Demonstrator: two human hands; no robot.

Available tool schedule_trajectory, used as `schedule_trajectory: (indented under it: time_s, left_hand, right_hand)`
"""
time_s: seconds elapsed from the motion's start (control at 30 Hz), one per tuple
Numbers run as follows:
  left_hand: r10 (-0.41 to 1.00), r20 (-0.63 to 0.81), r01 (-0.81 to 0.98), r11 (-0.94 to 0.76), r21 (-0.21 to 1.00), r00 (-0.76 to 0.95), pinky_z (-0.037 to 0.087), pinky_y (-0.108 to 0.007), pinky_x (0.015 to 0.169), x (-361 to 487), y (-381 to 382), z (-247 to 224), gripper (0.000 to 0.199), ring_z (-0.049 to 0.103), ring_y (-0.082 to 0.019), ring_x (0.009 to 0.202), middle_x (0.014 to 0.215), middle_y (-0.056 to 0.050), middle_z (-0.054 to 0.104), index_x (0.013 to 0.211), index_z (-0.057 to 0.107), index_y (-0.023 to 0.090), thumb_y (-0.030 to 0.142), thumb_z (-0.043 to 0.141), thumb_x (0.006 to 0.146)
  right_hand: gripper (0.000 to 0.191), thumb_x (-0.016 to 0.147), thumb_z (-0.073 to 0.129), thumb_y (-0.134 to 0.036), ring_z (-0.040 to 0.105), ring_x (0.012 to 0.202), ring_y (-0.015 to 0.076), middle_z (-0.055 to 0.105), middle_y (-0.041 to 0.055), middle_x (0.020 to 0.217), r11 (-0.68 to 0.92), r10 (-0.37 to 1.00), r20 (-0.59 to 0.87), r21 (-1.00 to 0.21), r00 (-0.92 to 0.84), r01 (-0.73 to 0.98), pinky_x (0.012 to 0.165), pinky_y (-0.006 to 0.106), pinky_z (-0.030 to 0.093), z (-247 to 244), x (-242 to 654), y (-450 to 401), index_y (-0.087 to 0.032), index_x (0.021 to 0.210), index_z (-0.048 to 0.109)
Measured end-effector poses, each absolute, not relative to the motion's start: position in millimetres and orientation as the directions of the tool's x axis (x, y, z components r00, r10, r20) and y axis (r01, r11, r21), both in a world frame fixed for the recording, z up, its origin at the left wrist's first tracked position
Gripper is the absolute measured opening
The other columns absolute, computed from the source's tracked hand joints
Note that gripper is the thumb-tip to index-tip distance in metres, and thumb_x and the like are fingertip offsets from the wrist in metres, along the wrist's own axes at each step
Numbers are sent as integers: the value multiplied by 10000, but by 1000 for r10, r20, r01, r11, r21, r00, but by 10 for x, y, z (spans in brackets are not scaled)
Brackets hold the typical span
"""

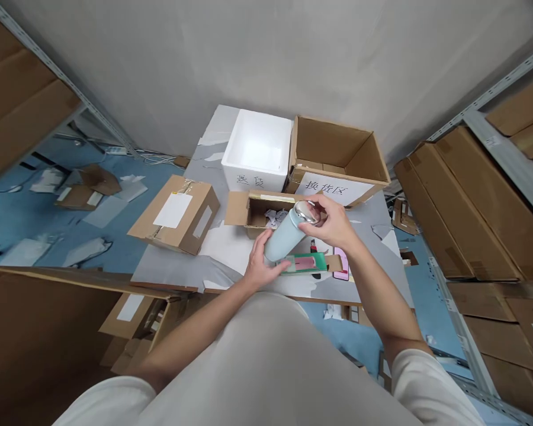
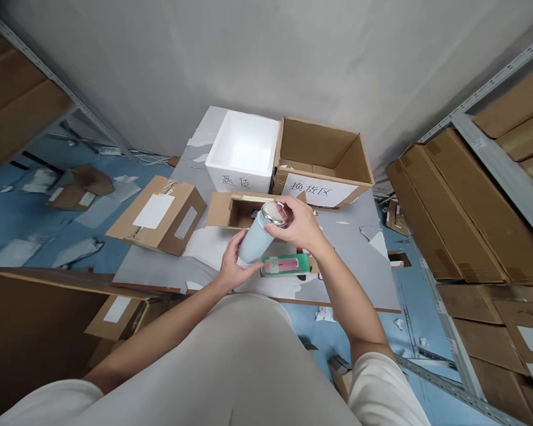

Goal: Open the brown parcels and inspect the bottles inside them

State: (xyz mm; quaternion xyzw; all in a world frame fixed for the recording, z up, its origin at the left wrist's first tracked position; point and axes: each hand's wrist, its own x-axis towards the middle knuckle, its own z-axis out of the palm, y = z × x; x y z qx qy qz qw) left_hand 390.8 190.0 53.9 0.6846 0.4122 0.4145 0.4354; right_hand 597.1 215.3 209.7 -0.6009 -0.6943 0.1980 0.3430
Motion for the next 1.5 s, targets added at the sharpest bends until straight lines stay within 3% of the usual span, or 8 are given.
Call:
schedule_trajectory:
  time_s: [0.1,0.27,0.47,0.67,0.9,1.1,1.27,1.5]
  left_hand:
    - [955,158,59,-178,982,253,432,-438,990,3970,1959,697,750,523,-286,1183,1284,-137,541,1303,441,209,498,723,671]
    - [894,16,-250,109,962,448,502,-418,851,3839,1911,796,737,610,-304,1042,1137,-139,645,1223,534,156,611,670,659]
    - [765,-141,-318,419,851,628,525,-454,750,3826,1759,912,700,652,-340,946,1012,-151,690,1120,585,143,698,542,695]
    - [762,-143,-322,426,846,631,508,-463,804,3863,1733,899,724,617,-348,1034,1088,-161,662,1182,548,145,715,493,739]
    - [913,-71,-206,166,964,403,485,-382,895,3902,1682,867,884,529,-278,1158,1280,-132,519,1298,351,230,590,744,593]
    - [852,-210,-338,400,852,479,514,-444,821,3869,1663,951,725,603,-302,1049,1177,-121,594,1247,413,218,692,516,709]
    - [730,-288,-407,613,677,620,519,-459,808,3872,1662,990,652,640,-312,974,1112,-144,645,1165,526,157,673,438,777]
    - [826,-198,-470,479,741,528,502,-435,874,3847,1633,938,629,613,-226,1001,1124,-76,618,1244,408,253,579,635,756]
  right_hand:
    - [456,664,729,-440,537,724,162,583,11,828,173,978,205,-738,-27,653,645,303,468,2115,5946,2179,-220,1040,592]
    - [509,778,613,-561,558,1011,206,574,70,1146,194,972,143,-936,-188,293,752,324,514,2131,6024,2214,-253,1179,554]
    - [384,781,651,-498,582,927,166,590,48,1132,33,984,13,-993,-180,112,735,306,530,2057,5975,2279,-246,1064,590]
    - [356,776,652,-490,578,874,149,580,26,1098,-32,993,-38,-998,-111,61,724,305,541,1987,5946,2298,-257,1036,585]
    - [395,787,614,-531,572,909,164,559,40,1122,18,1000,15,-991,-22,134,732,313,536,1975,5997,2306,-253,1061,548]
    - [629,780,368,-763,569,997,216,540,80,1193,83,986,57,-983,-159,162,742,346,531,1973,6037,2256,-288,1183,455]
    - [465,765,603,-586,585,823,164,591,21,989,-33,996,-34,-999,-83,24,689,310,528,1943,5979,2288,-302,1112,477]
    - [347,732,697,-454,558,799,144,572,-13,922,-87,994,-93,-992,62,-91,661,276,515,1889,5948,2355,-300,998,534]
